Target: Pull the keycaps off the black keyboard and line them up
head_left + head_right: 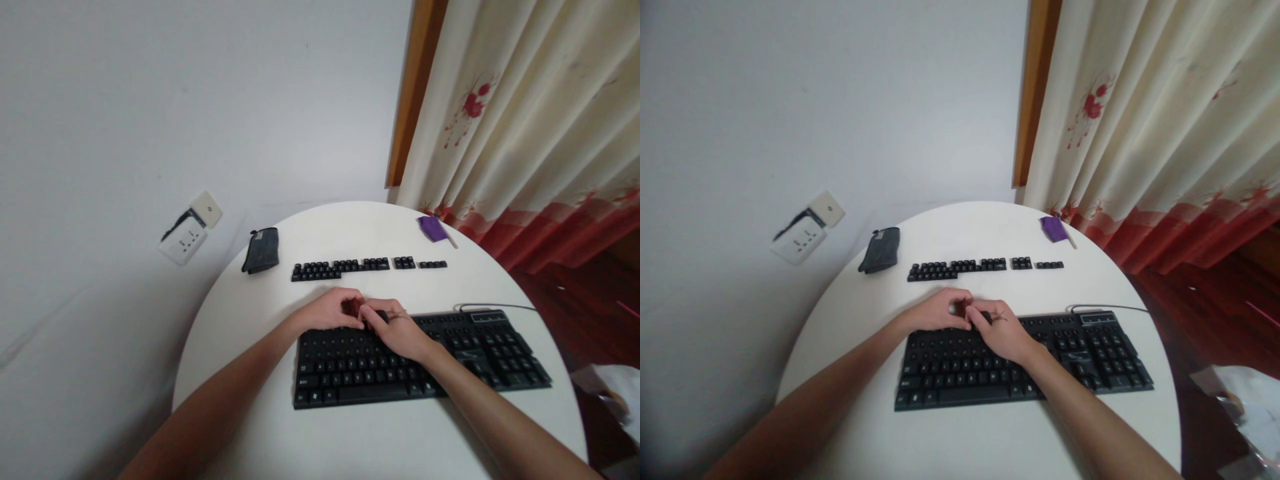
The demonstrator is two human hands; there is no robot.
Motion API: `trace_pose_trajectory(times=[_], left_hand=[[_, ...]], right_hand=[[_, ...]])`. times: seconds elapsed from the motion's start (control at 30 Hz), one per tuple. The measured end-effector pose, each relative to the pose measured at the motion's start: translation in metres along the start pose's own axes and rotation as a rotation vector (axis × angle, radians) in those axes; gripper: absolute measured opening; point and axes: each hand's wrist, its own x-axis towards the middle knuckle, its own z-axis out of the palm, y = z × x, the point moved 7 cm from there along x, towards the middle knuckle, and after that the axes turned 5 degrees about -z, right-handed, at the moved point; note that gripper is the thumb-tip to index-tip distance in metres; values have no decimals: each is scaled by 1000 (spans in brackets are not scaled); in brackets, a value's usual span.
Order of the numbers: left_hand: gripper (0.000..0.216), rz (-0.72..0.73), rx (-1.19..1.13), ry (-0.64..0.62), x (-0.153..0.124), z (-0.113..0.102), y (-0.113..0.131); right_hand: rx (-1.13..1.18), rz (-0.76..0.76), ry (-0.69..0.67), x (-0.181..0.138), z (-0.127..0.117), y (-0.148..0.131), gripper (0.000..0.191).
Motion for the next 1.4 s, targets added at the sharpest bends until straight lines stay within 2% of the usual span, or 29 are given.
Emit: trace_pose_trajectory(times=[0.13, 0.43, 0.6, 0.67, 0.77, 0.83, 0.97, 1.07, 1.17, 1.4], left_hand=[[23, -2, 2, 20, 1, 1, -1], [29, 58, -78, 26, 1, 1, 0], [18, 59, -134, 120, 1, -4, -3], [19, 104, -93, 154, 1, -7, -1], [19, 260, 24, 224, -2, -14, 8], [18, 330, 103, 290, -4, -19, 13], [19, 363, 160, 370, -7, -24, 15], [19, 435, 181, 393, -10, -22, 19], [20, 473, 221, 402, -12, -20, 23], [23, 508, 347, 433, -16, -13, 33]], right_hand=[[-12, 1, -22, 2, 3, -1, 36], [-28, 74, 133, 4, -7, 6, 37], [22, 182, 213, 3, -13, 23, 40], [53, 196, 242, 3, -15, 27, 40], [79, 205, 276, 3, -17, 32, 41], [86, 217, 279, 3, -18, 33, 41], [36, 169, 238, 4, -15, 25, 40], [-15, 81, 169, 4, -11, 13, 39], [-24, 70, 131, 4, -9, 9, 38], [-21, 73, 168, 4, -11, 10, 36]])
